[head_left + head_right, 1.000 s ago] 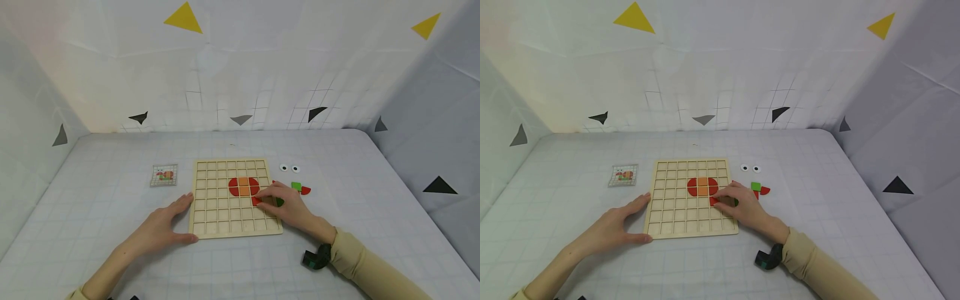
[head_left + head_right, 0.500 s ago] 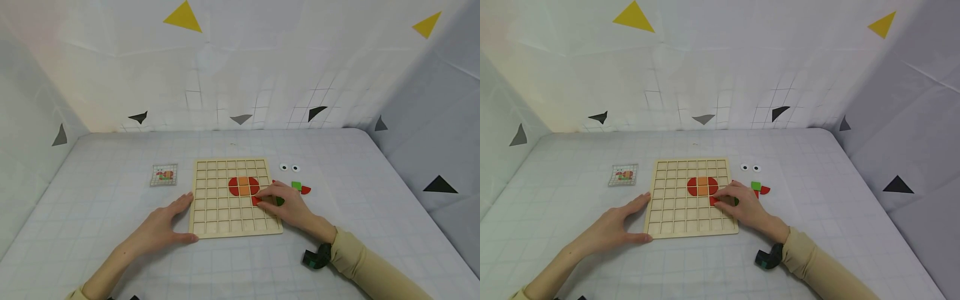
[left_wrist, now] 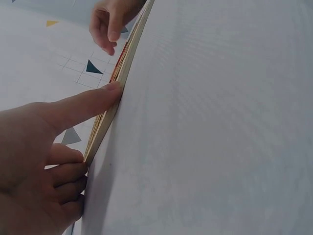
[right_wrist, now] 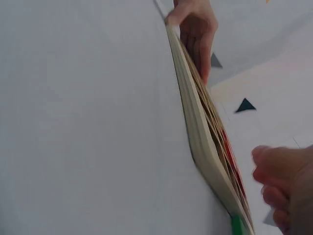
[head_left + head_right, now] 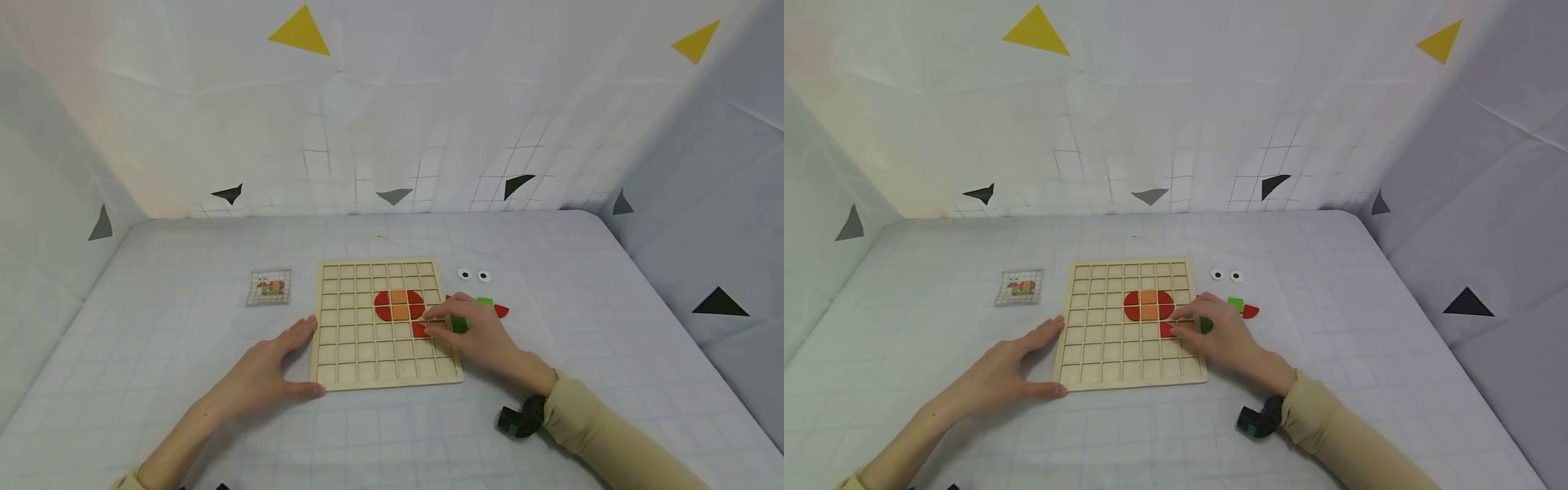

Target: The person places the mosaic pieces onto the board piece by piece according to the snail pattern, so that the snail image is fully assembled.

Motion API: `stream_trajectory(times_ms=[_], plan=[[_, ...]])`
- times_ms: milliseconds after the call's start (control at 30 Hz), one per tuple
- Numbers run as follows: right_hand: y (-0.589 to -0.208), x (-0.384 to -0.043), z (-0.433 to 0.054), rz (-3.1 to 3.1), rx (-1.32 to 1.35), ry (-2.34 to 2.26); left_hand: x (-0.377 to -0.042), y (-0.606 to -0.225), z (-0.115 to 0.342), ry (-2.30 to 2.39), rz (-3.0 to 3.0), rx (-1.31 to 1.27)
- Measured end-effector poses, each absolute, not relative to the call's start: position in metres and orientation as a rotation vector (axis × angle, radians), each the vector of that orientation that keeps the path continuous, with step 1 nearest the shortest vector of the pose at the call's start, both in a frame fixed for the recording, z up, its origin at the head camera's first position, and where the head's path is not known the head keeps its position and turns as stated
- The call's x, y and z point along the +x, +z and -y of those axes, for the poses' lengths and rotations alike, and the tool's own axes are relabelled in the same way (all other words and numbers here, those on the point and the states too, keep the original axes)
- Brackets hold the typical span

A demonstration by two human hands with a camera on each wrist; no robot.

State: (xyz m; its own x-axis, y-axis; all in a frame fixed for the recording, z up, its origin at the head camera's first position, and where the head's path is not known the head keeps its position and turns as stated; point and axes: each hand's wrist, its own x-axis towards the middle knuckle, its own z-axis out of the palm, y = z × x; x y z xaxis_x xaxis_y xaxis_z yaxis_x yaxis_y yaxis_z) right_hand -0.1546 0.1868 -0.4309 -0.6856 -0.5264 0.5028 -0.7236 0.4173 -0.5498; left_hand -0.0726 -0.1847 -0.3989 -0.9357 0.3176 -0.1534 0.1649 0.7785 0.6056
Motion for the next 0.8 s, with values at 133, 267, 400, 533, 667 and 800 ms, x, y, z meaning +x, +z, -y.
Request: stream_trajectory(times_ms=[133, 267, 400, 533, 667, 800], plan=[[-0.415, -0.162, -0.207, 2.466, 0.958, 1.084, -0.072, -0.400, 0.184, 0.906, -2.723, 0.377], [-0.407, -0.166, -0.234, 2.546, 0.770, 1.067, -0.072, -0.400, 0.185, 0.907, -2.722, 0.373], [-0.410, -0.169, -0.257, 2.566, 0.681, 1.046, -0.073, -0.399, 0.185, 0.896, -2.725, 0.366], [-0.419, -0.172, -0.272, 2.579, 0.643, 1.038, -0.072, -0.399, 0.186, 0.893, -2.723, 0.356], [-0.427, -0.171, -0.279, 2.638, 0.593, 1.032, -0.072, -0.399, 0.185, 0.894, -2.721, 0.354], [-0.434, -0.170, -0.280, 2.655, 0.602, 1.004, -0.072, -0.399, 0.185, 0.892, -2.725, 0.361]])
